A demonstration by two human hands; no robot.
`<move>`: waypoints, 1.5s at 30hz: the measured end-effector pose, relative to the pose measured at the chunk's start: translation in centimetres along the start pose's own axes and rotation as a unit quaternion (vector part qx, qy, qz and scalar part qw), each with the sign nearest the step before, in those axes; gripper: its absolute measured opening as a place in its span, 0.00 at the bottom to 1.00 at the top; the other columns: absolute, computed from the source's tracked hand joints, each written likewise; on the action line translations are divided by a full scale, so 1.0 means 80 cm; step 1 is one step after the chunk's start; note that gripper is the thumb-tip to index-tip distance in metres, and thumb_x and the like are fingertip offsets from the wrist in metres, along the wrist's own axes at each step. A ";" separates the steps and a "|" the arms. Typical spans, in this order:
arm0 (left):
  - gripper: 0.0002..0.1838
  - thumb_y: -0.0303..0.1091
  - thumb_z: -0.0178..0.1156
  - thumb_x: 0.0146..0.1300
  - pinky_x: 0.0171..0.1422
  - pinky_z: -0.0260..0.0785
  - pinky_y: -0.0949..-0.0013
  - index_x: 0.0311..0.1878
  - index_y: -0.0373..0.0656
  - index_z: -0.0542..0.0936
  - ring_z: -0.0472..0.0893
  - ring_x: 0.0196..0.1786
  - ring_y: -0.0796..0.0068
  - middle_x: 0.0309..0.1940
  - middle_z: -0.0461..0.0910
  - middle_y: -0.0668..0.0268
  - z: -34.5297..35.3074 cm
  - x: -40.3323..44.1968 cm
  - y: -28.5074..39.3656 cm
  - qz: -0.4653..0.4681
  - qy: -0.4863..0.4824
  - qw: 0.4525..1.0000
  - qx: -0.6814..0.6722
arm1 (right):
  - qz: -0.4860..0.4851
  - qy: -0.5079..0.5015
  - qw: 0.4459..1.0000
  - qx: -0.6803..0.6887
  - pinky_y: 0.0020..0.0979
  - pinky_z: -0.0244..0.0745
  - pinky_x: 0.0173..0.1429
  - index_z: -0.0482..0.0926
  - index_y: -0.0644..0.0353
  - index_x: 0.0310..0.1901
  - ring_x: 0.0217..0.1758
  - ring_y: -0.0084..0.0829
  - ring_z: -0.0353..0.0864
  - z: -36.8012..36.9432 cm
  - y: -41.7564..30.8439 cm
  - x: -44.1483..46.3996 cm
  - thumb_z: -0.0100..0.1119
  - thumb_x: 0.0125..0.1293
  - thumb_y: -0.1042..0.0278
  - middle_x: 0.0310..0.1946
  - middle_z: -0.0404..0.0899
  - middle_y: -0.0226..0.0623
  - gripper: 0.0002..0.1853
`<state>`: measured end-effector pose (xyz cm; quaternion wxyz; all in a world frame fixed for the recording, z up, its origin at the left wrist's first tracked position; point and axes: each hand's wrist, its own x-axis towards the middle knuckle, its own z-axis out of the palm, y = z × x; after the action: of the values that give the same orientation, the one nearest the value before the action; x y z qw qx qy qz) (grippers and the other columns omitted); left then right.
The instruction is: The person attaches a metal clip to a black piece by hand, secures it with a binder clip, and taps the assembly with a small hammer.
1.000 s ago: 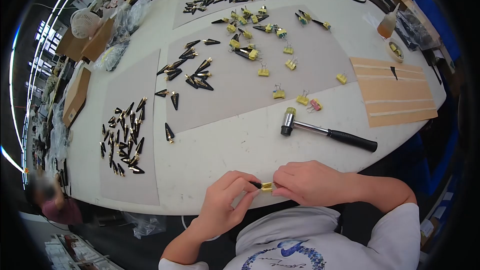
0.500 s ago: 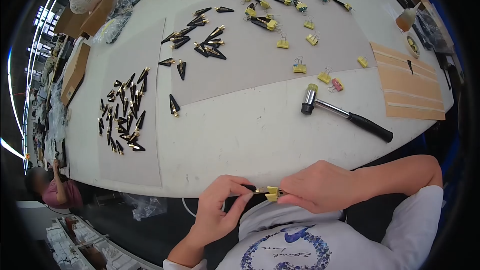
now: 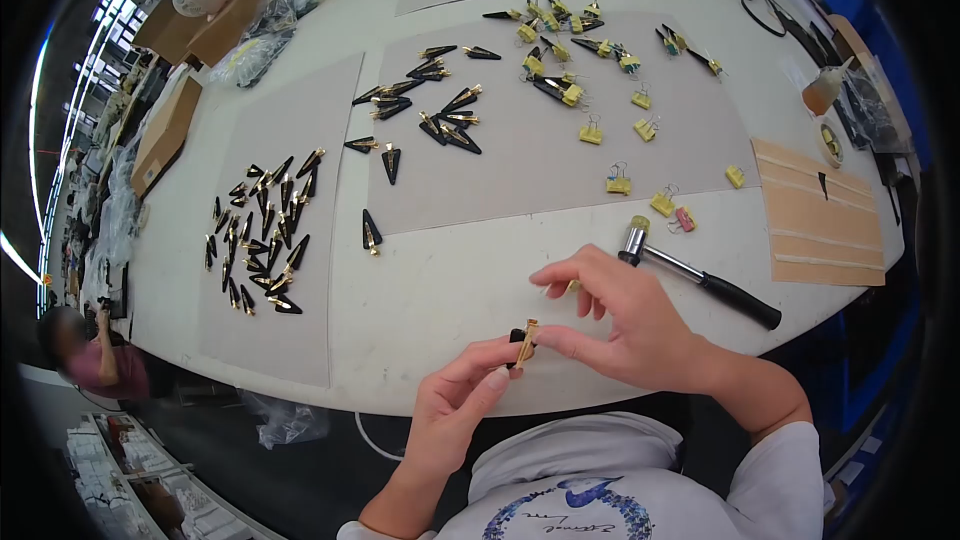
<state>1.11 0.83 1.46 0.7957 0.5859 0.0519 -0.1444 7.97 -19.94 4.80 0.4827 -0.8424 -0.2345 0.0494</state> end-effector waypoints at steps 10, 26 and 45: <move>0.13 0.22 0.60 0.64 0.59 0.70 0.69 0.52 0.32 0.79 0.80 0.50 0.72 0.47 0.82 0.59 0.033 0.030 -0.007 0.160 0.026 0.966 0.200 | 0.042 -0.035 0.993 0.103 0.24 0.71 0.41 0.78 0.65 0.43 0.35 0.21 0.77 -0.024 0.018 -0.016 0.61 0.67 0.71 0.34 0.80 0.33 0.08; 0.04 0.23 0.61 0.64 0.36 0.68 0.80 0.41 0.34 0.79 0.75 0.33 0.85 0.34 0.80 0.67 0.055 0.037 -0.033 0.079 0.039 0.995 0.038 | 0.175 0.007 0.936 0.304 0.20 0.73 0.40 0.75 0.65 0.35 0.32 0.13 0.76 0.015 0.041 -0.044 0.61 0.63 0.75 0.29 0.78 0.26 0.05; 0.06 0.22 0.61 0.65 0.47 0.72 0.76 0.44 0.34 0.76 0.77 0.40 0.83 0.38 0.79 0.66 0.045 0.040 -0.035 0.041 0.008 0.999 -0.008 | 0.222 -0.003 0.900 0.376 0.18 0.73 0.38 0.75 0.63 0.37 0.32 0.12 0.76 0.021 0.041 -0.047 0.61 0.66 0.71 0.30 0.79 0.26 0.06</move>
<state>3.03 -3.89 -0.81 0.8052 0.5822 0.0353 -0.1071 5.26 -21.70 0.66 0.7394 -0.6280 -0.0070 0.2425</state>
